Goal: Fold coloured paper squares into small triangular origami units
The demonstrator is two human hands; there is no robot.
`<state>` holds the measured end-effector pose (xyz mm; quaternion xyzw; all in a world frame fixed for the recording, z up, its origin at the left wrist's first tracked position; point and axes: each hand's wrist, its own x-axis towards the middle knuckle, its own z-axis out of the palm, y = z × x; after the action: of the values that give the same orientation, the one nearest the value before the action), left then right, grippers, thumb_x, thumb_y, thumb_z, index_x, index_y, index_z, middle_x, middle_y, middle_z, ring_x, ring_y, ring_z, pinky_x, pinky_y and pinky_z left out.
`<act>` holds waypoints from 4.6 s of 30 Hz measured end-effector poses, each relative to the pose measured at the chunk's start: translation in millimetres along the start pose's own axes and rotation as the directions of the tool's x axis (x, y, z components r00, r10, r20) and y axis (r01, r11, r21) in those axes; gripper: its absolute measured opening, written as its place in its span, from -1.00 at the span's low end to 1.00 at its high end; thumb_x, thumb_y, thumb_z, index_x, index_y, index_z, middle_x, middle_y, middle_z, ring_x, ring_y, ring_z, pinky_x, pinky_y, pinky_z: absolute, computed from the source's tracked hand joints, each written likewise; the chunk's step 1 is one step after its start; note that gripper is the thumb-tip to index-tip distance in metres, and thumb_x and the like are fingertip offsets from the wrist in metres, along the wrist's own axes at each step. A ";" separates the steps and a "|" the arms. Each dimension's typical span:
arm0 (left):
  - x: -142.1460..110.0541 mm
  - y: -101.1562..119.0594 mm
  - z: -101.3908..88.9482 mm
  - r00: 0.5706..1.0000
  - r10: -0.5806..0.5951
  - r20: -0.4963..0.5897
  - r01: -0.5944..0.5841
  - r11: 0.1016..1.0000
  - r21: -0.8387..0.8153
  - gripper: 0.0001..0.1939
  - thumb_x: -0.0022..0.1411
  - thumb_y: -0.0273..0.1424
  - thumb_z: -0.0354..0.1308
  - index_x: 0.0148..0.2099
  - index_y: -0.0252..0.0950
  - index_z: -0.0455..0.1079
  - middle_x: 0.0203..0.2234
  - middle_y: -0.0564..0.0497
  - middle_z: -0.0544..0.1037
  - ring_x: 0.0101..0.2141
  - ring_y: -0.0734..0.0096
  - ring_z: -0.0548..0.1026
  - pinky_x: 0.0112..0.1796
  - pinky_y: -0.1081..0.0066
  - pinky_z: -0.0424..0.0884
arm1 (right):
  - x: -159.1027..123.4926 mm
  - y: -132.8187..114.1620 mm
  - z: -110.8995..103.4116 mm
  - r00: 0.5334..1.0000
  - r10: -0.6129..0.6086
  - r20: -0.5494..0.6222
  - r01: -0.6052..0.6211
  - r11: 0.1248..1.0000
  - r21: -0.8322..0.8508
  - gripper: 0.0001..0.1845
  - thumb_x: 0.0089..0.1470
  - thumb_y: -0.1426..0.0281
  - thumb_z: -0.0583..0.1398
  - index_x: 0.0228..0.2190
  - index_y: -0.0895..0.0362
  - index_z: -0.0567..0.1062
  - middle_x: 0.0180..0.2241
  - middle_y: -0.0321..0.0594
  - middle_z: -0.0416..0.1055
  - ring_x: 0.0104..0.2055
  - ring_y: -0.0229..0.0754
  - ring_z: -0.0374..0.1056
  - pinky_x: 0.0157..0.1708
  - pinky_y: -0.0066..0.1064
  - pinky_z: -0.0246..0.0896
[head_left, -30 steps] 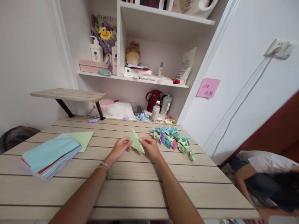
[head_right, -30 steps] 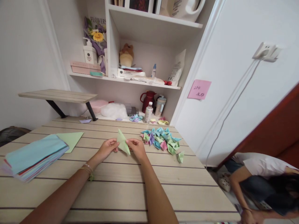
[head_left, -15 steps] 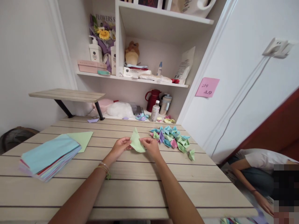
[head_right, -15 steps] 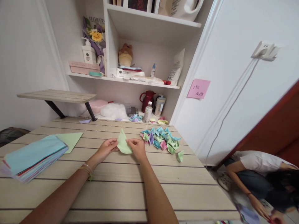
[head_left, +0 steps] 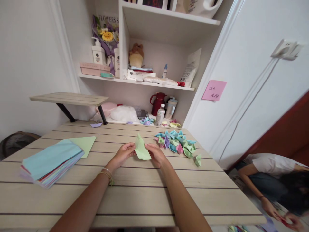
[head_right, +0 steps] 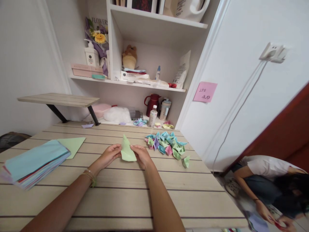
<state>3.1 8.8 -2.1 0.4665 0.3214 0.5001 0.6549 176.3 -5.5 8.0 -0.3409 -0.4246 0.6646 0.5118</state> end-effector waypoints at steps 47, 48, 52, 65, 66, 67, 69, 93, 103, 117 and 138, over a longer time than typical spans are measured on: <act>5.3 -1.5 -5.8 0.998 0.008 -0.060 -0.001 0.992 0.124 -0.69 -0.15 -0.32 0.31 -0.34 -0.42 0.48 -0.41 -0.11 0.56 -0.40 0.40 0.48 -0.32 0.44 0.36 | 3.5 -3.8 -17.2 0.964 -0.261 0.054 0.260 0.879 -0.401 -0.67 -0.30 0.22 0.32 -0.49 0.21 0.51 -0.54 -0.24 0.42 -0.49 -0.25 0.32 -0.48 -0.43 0.24; 4.5 -0.6 -5.0 0.999 0.005 -0.044 0.002 0.988 0.152 -0.69 -0.15 -0.32 0.31 -0.34 -0.42 0.48 -0.42 -0.10 0.56 -0.41 0.40 0.48 -0.32 0.44 0.35 | 4.1 -3.4 -17.6 0.962 -0.270 0.034 0.260 0.875 -0.408 -0.67 -0.30 0.21 0.32 -0.51 0.22 0.50 -0.56 -0.24 0.41 -0.51 -0.26 0.30 -0.49 -0.44 0.23; 2.5 1.5 -1.3 1.000 0.018 -0.009 -0.015 0.973 0.229 -0.70 -0.19 -0.36 0.33 -0.36 -0.41 0.46 -0.47 -0.07 0.57 -0.41 0.38 0.48 -0.28 0.40 0.36 | 8.6 1.8 -20.3 0.946 -0.320 -0.047 0.273 0.869 -0.413 -0.65 -0.29 0.21 0.32 -0.48 0.18 0.41 -0.64 -0.34 0.31 -0.61 -0.33 0.20 -0.61 -0.51 0.12; 4.8 -2.1 -5.1 0.988 0.154 -0.006 -0.146 0.949 0.279 -0.68 -0.11 -0.35 0.26 -0.25 -0.37 0.43 -0.36 -0.07 0.56 -0.34 0.34 0.49 -0.26 0.38 0.37 | 10.7 1.2 -19.9 0.907 -0.412 0.081 0.362 0.670 -0.648 -0.56 -0.25 0.23 0.29 -0.27 0.17 0.50 -0.66 -0.40 0.20 -0.61 -0.36 0.08 -0.61 -0.53 0.02; 4.1 -2.2 -4.2 0.989 0.145 0.015 -0.143 0.950 0.277 -0.63 -0.14 -0.36 0.28 -0.22 -0.38 0.41 -0.33 -0.09 0.55 -0.31 0.32 0.49 -0.23 0.36 0.37 | 10.3 1.4 -20.3 0.902 -0.423 0.082 0.361 0.639 -0.679 -0.57 -0.23 0.23 0.29 -0.26 0.17 0.51 -0.65 -0.38 0.25 -0.60 -0.34 0.11 -0.59 -0.51 0.05; 3.5 -2.4 -3.1 0.989 0.142 0.029 -0.145 0.949 0.279 -0.59 -0.18 -0.37 0.31 -0.20 -0.38 0.40 -0.31 -0.10 0.55 -0.29 0.31 0.49 -0.21 0.34 0.37 | 10.0 1.7 -20.6 0.895 -0.439 0.081 0.362 0.609 -0.706 -0.60 -0.20 0.24 0.27 -0.26 0.16 0.52 -0.62 -0.34 0.31 -0.59 -0.33 0.15 -0.57 -0.50 0.09; 3.0 -3.2 -1.0 0.986 0.164 0.031 -0.166 0.940 0.298 -0.53 -0.24 -0.39 0.34 -0.19 -0.37 0.39 -0.30 -0.11 0.55 -0.27 0.30 0.49 -0.20 0.34 0.37 | 9.4 2.6 -20.7 0.878 -0.472 0.084 0.371 0.559 -0.741 -0.67 -0.14 0.24 0.24 -0.30 0.14 0.54 -0.54 -0.26 0.43 -0.55 -0.28 0.23 -0.51 -0.45 0.15; 2.4 -3.5 -1.1 0.979 0.202 -0.010 -0.179 0.885 0.430 -0.70 -0.07 -0.25 0.23 -0.32 -0.35 0.39 -0.57 0.01 0.53 -0.47 0.35 0.51 -0.37 0.39 0.44 | 3.4 6.0 -9.2 0.904 -0.418 0.094 0.312 0.491 -0.813 -0.63 -0.13 0.17 0.22 -0.31 0.17 0.55 -0.41 -0.14 0.53 -0.43 -0.14 0.40 -0.39 -0.38 0.28; 0.3 -4.4 -0.1 0.976 0.218 0.028 -0.206 0.863 0.460 -0.68 -0.06 -0.24 0.23 -0.27 -0.34 0.40 -0.57 0.00 0.53 -0.45 0.31 0.52 -0.34 0.36 0.45 | 1.3 3.8 -8.9 0.919 -0.377 0.118 0.317 0.525 -0.790 -0.65 -0.11 0.19 0.20 -0.34 0.16 0.56 -0.46 -0.19 0.53 -0.44 -0.14 0.38 -0.44 -0.39 0.24; -7.2 -8.4 11.9 0.896 0.417 0.149 -0.389 0.578 0.718 -0.69 0.03 -0.39 0.10 -0.12 -0.28 0.37 -0.49 0.02 0.47 -0.50 0.47 0.40 -0.42 0.48 0.38 | -2.3 6.5 4.1 0.889 -0.428 0.161 0.186 0.016 -0.982 -0.68 -0.05 0.44 0.12 -0.18 0.10 0.46 -0.36 -0.15 0.51 -0.33 -0.15 0.38 -0.36 -0.47 0.11; 2.0 -11.1 5.6 0.946 0.323 0.004 -0.280 0.815 0.507 -0.77 0.01 -0.33 0.15 -0.25 -0.31 0.40 -0.34 -0.07 0.54 -0.38 0.35 0.51 -0.34 0.39 0.44 | 13.4 18.7 -2.3 0.913 -0.378 -0.152 0.268 0.838 -0.475 -0.69 -0.22 0.30 0.25 -0.36 0.17 0.43 -0.54 -0.22 0.46 -0.50 -0.16 0.37 -0.50 -0.39 0.26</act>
<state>12.6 8.4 -10.4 0.6442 0.3886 0.5157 0.4100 167.7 5.8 -10.3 -0.4488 -0.5516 0.4073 0.5731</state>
